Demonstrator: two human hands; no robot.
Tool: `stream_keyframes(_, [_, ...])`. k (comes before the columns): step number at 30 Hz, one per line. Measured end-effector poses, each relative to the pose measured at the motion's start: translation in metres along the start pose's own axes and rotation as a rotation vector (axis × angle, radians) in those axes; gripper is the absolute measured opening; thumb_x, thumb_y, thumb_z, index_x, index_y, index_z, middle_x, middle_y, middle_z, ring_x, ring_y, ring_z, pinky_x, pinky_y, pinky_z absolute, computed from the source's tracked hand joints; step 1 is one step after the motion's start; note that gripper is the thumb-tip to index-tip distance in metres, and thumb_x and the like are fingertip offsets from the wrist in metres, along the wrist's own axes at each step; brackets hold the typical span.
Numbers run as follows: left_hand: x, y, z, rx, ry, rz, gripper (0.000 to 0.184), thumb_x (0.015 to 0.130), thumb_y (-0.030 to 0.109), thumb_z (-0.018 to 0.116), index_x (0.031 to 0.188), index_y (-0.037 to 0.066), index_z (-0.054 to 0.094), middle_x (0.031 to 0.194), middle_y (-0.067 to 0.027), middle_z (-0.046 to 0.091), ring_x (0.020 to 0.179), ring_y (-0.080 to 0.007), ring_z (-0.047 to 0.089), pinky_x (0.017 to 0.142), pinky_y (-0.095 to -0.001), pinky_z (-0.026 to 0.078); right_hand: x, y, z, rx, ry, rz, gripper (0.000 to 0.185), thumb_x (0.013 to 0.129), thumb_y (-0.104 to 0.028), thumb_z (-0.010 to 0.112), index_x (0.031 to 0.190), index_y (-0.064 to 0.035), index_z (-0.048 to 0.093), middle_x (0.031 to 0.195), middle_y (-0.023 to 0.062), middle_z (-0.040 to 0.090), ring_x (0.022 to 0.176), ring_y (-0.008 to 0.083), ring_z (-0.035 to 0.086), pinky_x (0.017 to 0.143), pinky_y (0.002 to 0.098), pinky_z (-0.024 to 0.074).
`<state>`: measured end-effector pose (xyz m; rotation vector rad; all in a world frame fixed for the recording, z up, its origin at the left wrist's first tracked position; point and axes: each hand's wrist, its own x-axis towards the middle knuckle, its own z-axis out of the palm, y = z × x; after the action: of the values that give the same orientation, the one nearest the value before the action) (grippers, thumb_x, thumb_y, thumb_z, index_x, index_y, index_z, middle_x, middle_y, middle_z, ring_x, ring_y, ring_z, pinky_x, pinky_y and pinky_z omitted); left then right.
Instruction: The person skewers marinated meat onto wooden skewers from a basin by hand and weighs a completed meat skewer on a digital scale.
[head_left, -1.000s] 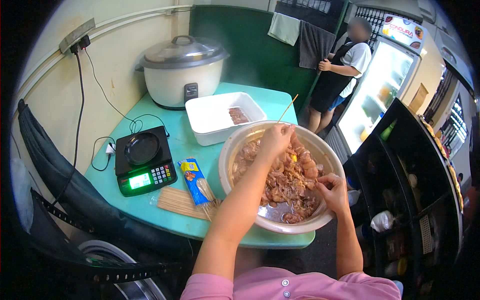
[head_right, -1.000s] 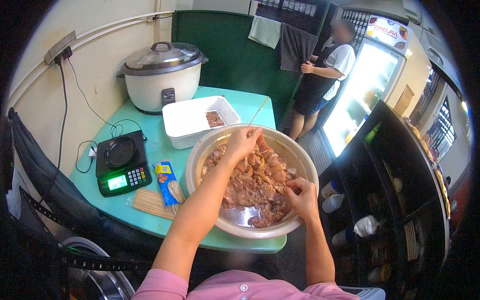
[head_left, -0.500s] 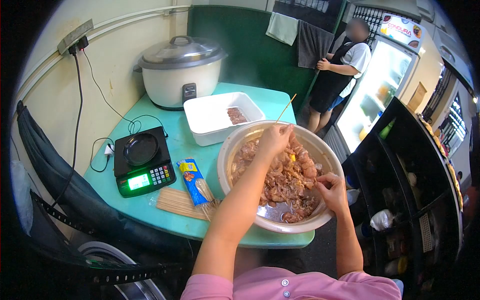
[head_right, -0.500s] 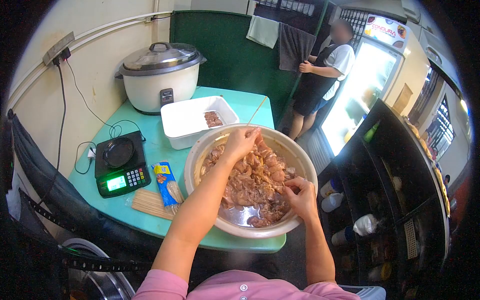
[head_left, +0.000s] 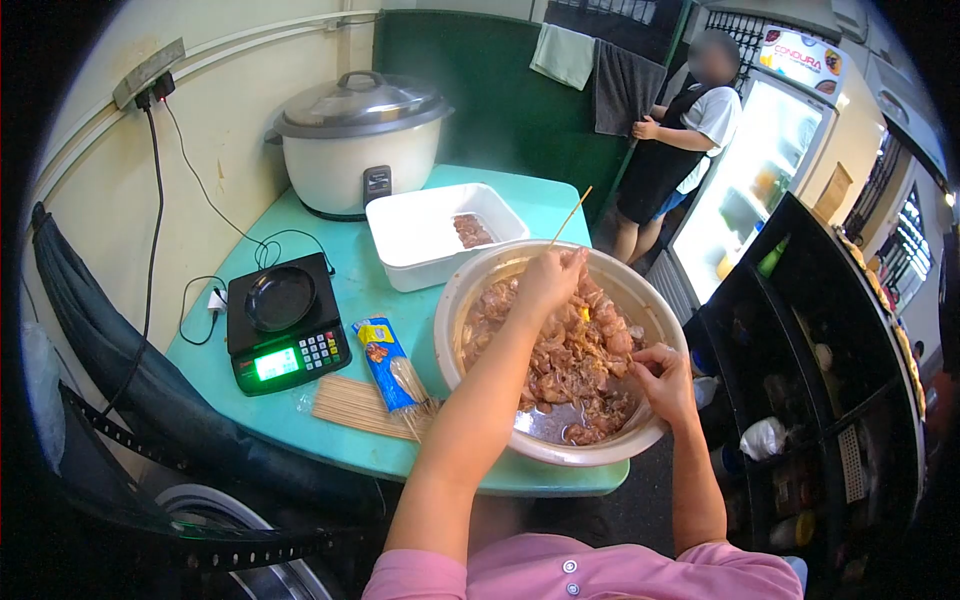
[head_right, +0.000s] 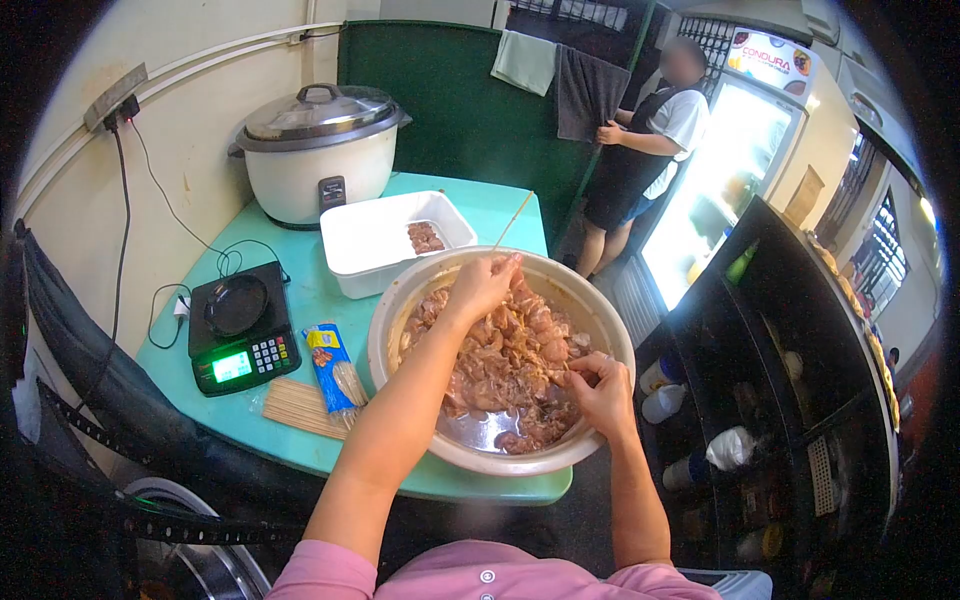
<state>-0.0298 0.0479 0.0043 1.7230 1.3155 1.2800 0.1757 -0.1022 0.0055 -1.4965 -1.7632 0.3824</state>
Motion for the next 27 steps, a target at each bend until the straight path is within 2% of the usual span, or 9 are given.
stream_keyframes(1, [0.000,0.001,0.000,0.012,0.002,-0.005,0.050,0.091,0.046,0.052,0.081,0.000,0.070,0.081,-0.0239,0.066,0.084,-0.0412,0.064,0.075,-0.0462,0.050,0.000,0.001,0.000,-0.008,0.000,-0.013,0.008,0.077,-0.003,0.069,0.083,0.0023,0.068,0.070,0.0021,0.062,0.063,0.0072,0.056,0.058,0.0235,0.0442])
stream_keyframes(14, [0.001,-0.001,0.002,-0.019,0.003,0.001,0.049,0.092,0.045,0.052,0.081,0.001,0.070,0.080,-0.0234,0.067,0.082,-0.0404,0.064,0.076,-0.0460,0.049,0.000,-0.002,0.000,0.022,-0.013,0.005,0.008,0.078,-0.004,0.068,0.082,0.0029,0.067,0.069,0.0004,0.060,0.062,0.0057,0.054,0.057,0.0225,0.0432])
stream_keyframes(16, [0.001,0.000,0.001,0.027,0.020,-0.010,0.045,0.092,0.042,0.053,0.081,0.003,0.072,0.078,-0.0159,0.069,0.077,-0.0276,0.068,0.075,-0.0364,0.050,0.000,-0.005,-0.002,0.002,-0.020,0.039,0.013,0.075,-0.004,0.068,0.085,0.0047,0.068,0.072,0.0079,0.064,0.064,0.0111,0.059,0.059,0.0250,0.0451])
stream_keyframes(27, [0.005,-0.009,0.006,0.047,0.003,0.031,0.034,0.091,0.034,0.056,0.090,0.003,0.070,0.083,-0.0147,0.070,0.080,-0.0271,0.067,0.075,-0.0359,0.050,-0.001,-0.008,-0.002,-0.013,-0.014,0.037,0.013,0.075,-0.004,0.069,0.084,0.0041,0.068,0.071,0.0075,0.063,0.063,0.0112,0.057,0.058,0.0256,0.0444])
